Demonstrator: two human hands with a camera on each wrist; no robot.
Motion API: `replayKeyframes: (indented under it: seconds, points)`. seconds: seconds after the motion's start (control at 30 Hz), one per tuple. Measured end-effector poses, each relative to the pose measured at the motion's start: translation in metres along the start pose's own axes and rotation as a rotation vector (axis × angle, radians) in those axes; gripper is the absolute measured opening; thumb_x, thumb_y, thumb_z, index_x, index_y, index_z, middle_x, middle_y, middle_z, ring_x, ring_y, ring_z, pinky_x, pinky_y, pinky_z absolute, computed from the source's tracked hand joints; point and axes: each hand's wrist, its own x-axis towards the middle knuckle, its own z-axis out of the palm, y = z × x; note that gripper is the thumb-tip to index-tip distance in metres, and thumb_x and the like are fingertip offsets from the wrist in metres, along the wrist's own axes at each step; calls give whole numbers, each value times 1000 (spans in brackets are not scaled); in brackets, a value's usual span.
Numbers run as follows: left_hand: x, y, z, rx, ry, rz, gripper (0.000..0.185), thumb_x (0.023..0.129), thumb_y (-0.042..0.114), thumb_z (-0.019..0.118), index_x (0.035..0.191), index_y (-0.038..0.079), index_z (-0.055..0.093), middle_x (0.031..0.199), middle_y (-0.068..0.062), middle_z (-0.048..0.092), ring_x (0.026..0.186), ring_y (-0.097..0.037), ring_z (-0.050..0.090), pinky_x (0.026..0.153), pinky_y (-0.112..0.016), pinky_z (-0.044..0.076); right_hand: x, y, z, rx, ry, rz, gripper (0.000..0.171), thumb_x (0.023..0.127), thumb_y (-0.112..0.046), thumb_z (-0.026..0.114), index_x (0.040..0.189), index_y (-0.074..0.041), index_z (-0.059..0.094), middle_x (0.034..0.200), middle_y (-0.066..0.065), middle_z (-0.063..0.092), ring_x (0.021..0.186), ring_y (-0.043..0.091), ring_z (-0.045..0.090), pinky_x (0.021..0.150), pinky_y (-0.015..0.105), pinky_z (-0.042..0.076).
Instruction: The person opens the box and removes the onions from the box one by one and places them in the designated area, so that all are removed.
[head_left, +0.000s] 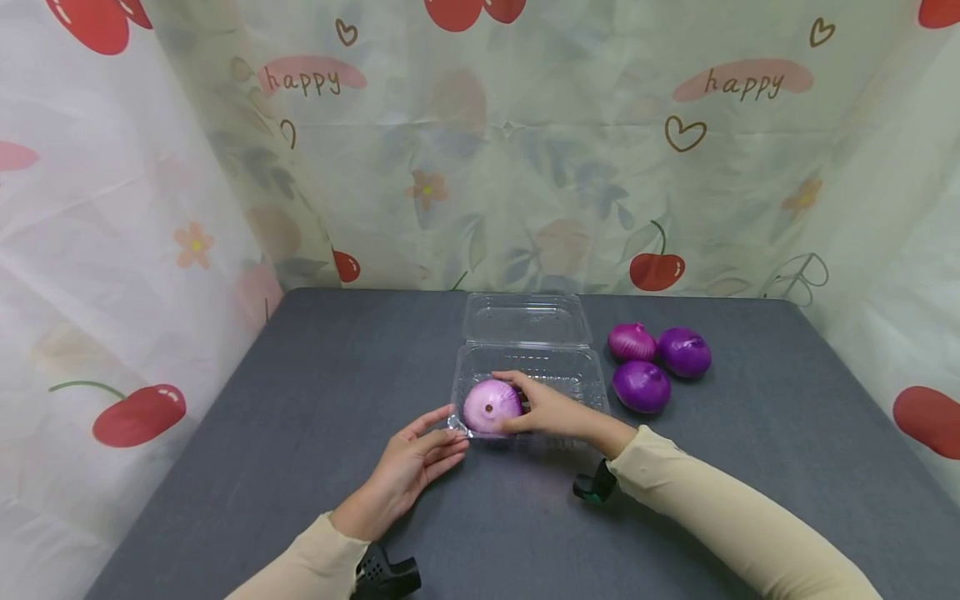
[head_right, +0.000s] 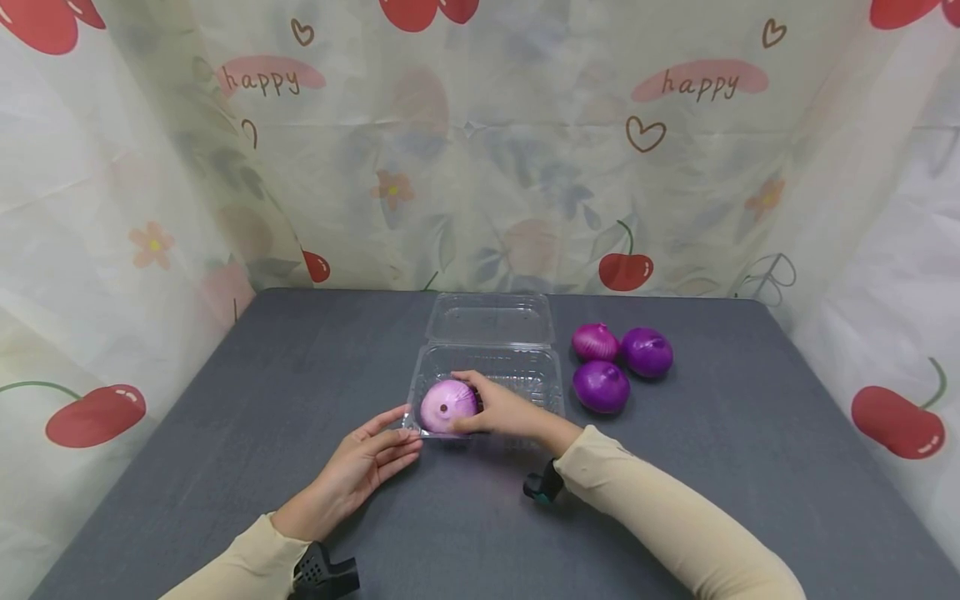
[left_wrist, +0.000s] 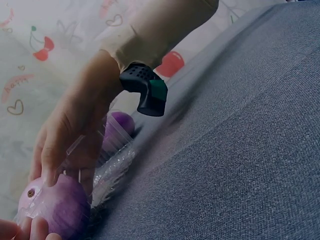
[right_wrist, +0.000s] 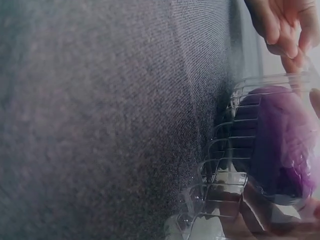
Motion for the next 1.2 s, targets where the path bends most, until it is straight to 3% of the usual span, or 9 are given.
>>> replayKeyframes:
  seconds: [0.33, 0.5, 0.77, 0.97, 1.2]
  points:
    - [1, 0, 0, 2, 16, -12, 51, 92, 2, 62, 140, 7, 48, 90, -6, 73, 85, -15, 71, 83, -33, 59, 0, -1, 1, -43, -4, -16, 72, 82, -17, 74, 141, 3, 37, 128, 22, 53, 114, 29, 55, 97, 41, 49]
    - [1, 0, 0, -5, 18, -15, 51, 92, 1, 62, 140, 7, 48, 90, -6, 73, 85, -15, 71, 83, -33, 59, 1, -3, -1, -35, 12, 3, 69, 80, -17, 76, 138, 0, 42, 123, 19, 56, 108, 26, 57, 93, 38, 52]
    - [0, 0, 1, -9, 10, -6, 53, 91, 1, 62, 142, 6, 47, 89, -6, 73, 85, -15, 72, 82, -32, 59, -3, -8, -17, 87, 85, 21, 66, 79, -17, 78, 136, -8, 45, 125, 20, 50, 97, 24, 62, 81, 33, 56]
    - [0, -1, 1, -7, 16, 0, 53, 91, 0, 62, 142, 6, 46, 88, -6, 73, 84, -15, 71, 82, -33, 59, -15, -10, -33, 229, 123, 39, 71, 81, -13, 78, 140, -9, 39, 134, 23, 42, 106, 30, 60, 84, 36, 57]
    - [1, -2, 1, -1, 32, 4, 52, 91, 0, 61, 141, 6, 48, 89, -6, 73, 85, -16, 72, 82, -33, 59, -31, -17, -57, 294, 193, 7, 73, 83, -13, 77, 142, -11, 35, 134, 24, 46, 114, 32, 55, 86, 35, 55]
